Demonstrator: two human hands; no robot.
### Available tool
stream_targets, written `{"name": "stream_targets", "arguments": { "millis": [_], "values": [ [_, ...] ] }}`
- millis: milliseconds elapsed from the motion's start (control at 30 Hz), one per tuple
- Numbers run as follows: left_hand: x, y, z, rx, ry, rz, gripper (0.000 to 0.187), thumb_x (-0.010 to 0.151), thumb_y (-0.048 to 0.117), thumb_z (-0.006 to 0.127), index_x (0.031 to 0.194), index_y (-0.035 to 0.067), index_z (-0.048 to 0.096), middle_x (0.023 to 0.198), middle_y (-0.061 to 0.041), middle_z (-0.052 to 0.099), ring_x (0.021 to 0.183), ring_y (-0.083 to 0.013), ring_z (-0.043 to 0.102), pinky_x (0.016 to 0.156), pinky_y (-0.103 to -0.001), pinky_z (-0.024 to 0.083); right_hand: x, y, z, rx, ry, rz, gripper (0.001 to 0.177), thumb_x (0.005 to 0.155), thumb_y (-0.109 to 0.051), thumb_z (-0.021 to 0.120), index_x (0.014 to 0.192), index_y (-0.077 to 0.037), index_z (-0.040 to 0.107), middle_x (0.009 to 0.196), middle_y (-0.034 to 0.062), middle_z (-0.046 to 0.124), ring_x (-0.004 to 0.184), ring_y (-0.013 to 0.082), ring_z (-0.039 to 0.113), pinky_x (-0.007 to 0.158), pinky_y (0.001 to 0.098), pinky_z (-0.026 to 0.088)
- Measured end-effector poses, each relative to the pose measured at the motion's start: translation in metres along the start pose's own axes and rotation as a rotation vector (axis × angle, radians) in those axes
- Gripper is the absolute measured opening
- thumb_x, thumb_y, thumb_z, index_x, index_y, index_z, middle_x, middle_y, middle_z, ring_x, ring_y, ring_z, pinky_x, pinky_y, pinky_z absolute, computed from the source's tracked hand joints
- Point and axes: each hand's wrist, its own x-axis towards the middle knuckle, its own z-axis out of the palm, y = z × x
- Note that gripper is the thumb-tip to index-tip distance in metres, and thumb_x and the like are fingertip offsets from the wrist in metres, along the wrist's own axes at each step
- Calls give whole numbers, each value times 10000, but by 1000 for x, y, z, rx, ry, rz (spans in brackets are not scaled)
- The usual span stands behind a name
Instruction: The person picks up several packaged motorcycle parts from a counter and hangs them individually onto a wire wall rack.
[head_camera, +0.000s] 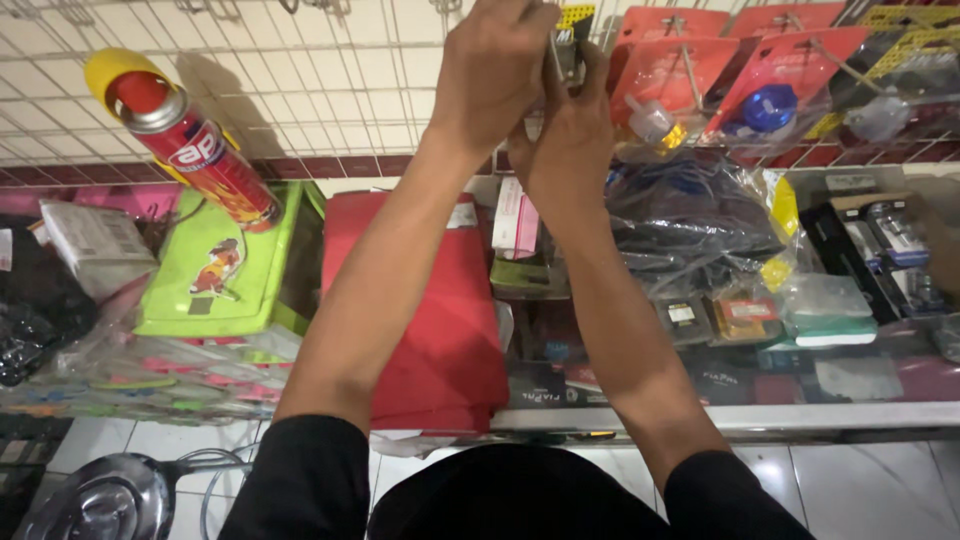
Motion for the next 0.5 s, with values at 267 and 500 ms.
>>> {"name": "stream_targets", "arguments": {
  "millis": [267,500],
  "values": [
    [-5,-8,9,54,13,36,221,808,19,682,1026,57,679,1012,-107,658,974,-315,652,782,-416,559,2,2,6,-30,9,-14,822,775,-175,884,1498,-38,517,1459,277,410,1302,491,527,1051,515,495],
    [-15,-15,20,92,-6,13,371,833,37,700,1200,90,684,1015,-87,652,972,-308,654,820,-418,551,-3,5,5,35,-14,-18,822,842,-160,892,1549,-46,489,1494,265,409,1357,477,525,1092,502,501]
  ]
}}
